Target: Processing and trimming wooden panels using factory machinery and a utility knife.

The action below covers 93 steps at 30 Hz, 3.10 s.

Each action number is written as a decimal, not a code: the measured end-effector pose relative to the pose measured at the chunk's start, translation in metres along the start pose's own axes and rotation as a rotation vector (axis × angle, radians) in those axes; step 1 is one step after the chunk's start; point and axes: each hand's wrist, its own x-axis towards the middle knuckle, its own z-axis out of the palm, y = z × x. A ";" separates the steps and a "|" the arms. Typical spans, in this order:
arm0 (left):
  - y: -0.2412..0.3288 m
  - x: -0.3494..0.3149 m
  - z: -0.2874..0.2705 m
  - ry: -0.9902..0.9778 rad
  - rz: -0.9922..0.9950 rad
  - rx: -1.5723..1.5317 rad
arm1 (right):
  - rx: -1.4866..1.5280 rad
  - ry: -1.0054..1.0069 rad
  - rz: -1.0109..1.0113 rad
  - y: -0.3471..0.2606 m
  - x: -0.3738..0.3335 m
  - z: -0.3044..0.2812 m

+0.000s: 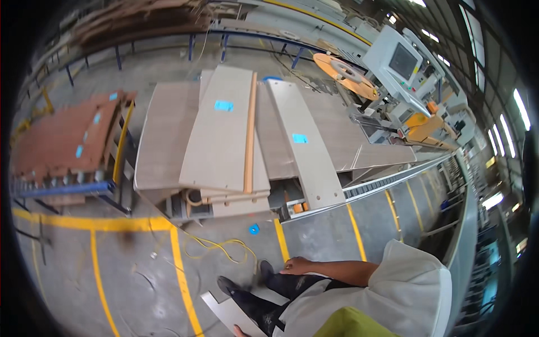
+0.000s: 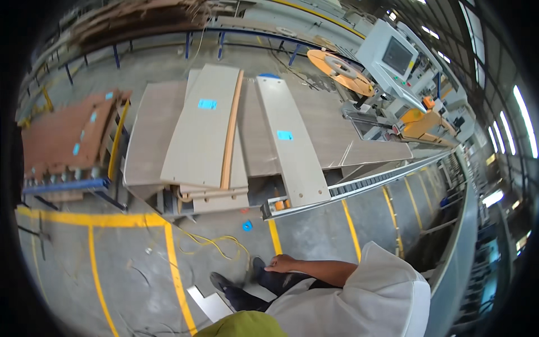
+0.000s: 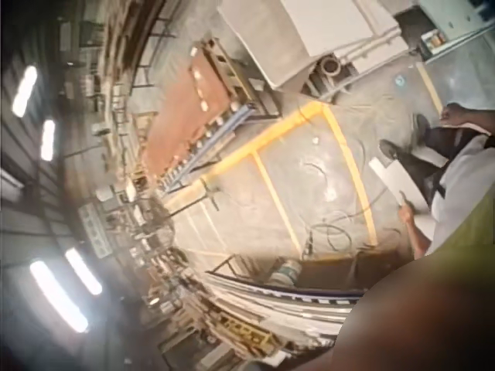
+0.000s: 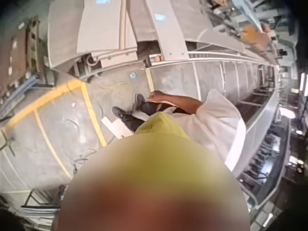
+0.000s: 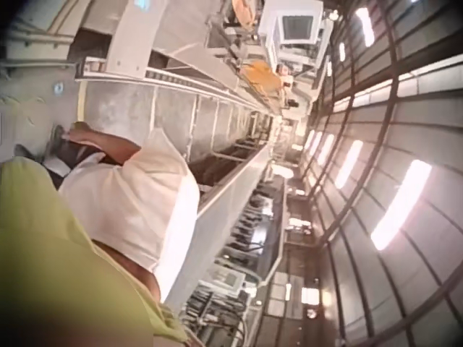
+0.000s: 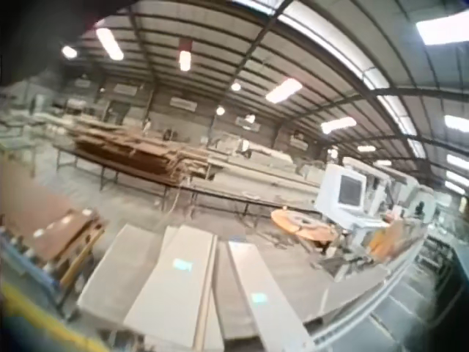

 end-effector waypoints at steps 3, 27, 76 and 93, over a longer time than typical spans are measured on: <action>0.010 -0.009 -0.001 0.141 0.187 0.111 | 0.189 0.089 -0.100 0.000 -0.008 -0.009; 0.014 0.003 0.000 -0.058 0.332 0.170 | 0.268 0.168 0.231 0.225 -0.030 0.002; -0.141 0.068 -0.300 0.404 -0.216 -0.821 | 0.419 0.295 0.187 -0.096 -0.018 0.042; 0.214 0.111 -0.447 0.149 0.478 0.024 | 1.236 0.516 0.596 -0.108 -0.042 0.175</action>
